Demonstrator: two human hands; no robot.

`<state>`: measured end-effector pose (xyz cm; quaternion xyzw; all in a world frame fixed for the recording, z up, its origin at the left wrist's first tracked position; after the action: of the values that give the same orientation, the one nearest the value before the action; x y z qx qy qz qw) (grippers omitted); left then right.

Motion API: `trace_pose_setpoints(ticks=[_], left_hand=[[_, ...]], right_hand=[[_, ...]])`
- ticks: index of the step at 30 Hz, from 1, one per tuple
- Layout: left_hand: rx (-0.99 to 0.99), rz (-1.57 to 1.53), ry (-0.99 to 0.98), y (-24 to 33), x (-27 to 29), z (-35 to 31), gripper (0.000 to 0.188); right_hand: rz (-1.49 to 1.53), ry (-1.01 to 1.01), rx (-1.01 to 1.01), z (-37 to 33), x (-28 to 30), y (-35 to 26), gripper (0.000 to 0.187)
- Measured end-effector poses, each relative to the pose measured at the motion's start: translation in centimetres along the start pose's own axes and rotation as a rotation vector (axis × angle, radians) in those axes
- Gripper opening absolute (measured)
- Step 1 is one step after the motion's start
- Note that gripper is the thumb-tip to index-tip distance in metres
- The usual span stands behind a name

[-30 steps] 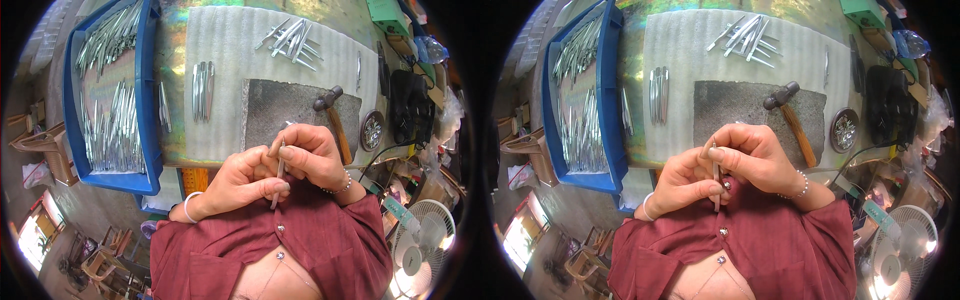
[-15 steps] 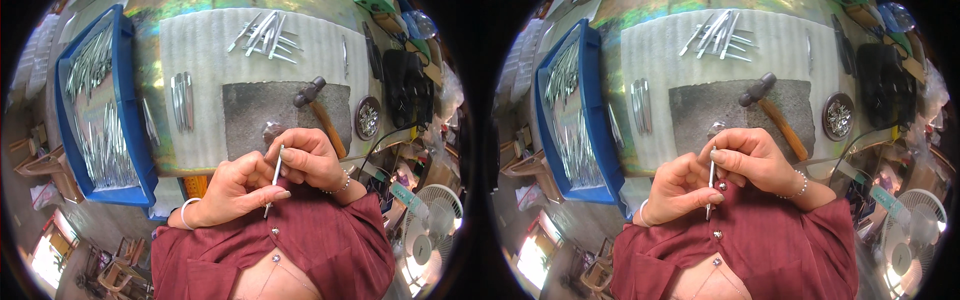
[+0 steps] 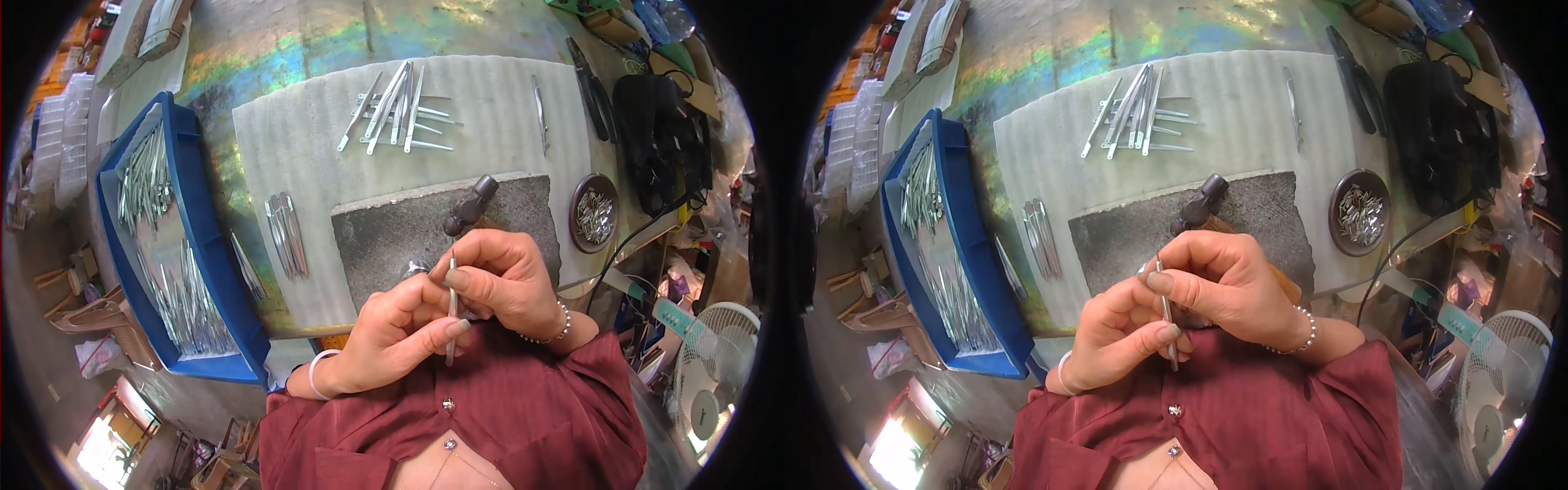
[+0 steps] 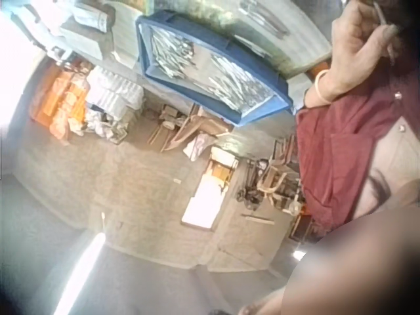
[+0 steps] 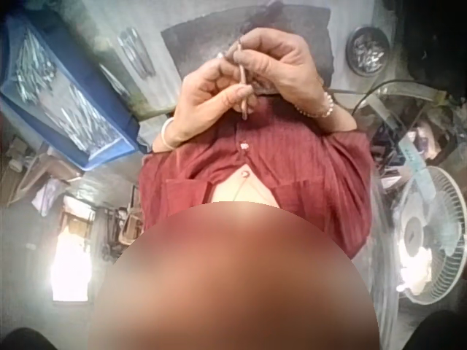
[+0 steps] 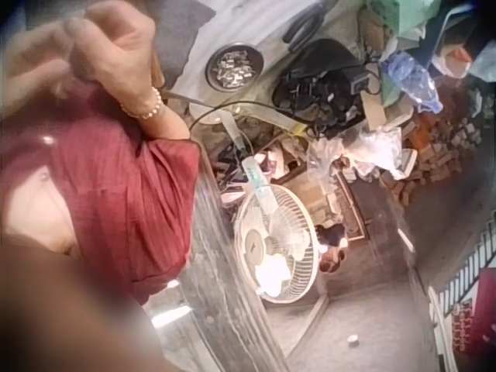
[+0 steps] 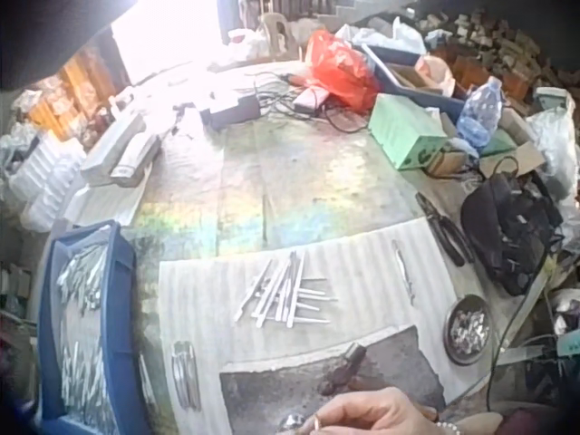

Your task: Stamping markings onto metal strips using a punch tool and hammer on a metal block.

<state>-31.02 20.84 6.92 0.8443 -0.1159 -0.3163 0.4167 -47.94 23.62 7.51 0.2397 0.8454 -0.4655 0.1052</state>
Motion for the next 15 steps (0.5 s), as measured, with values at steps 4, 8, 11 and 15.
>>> trace_pose_setpoints(ticks=[4, 8, 11, 15], left_hand=[[0.032, -0.014, 0.001, 0.3, -0.2, 0.7, 0.009], [-0.034, 0.077, -0.001, 0.2, -0.2, 1.1, 0.009], [-0.074, 0.129, -0.02, 0.1, -0.2, 1.2, 0.009], [-0.052, 0.123, -0.035, 0.1, -0.2, 0.8, 0.008]], right_hand=[[-0.026, 0.006, -0.015, 0.4, 0.2, -0.8, 0.012], [0.002, -0.009, -0.008, 0.6, 0.5, -0.9, 0.008], [0.025, -0.019, 0.006, 0.5, 0.7, -0.5, 0.008], [0.037, -0.031, 0.001, 0.2, 0.7, -0.3, 0.009]])
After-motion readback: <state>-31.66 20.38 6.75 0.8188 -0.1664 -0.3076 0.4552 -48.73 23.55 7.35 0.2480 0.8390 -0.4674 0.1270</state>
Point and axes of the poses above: each hand's wrist, its own z-axis towards the middle knuckle, its own x-axis out of the back of the hand, y = z × x, the point moved 1 cm from there along z, towards the middle knuckle, and after that the axes turned 13 degrees about y, right-handed, at the moved point
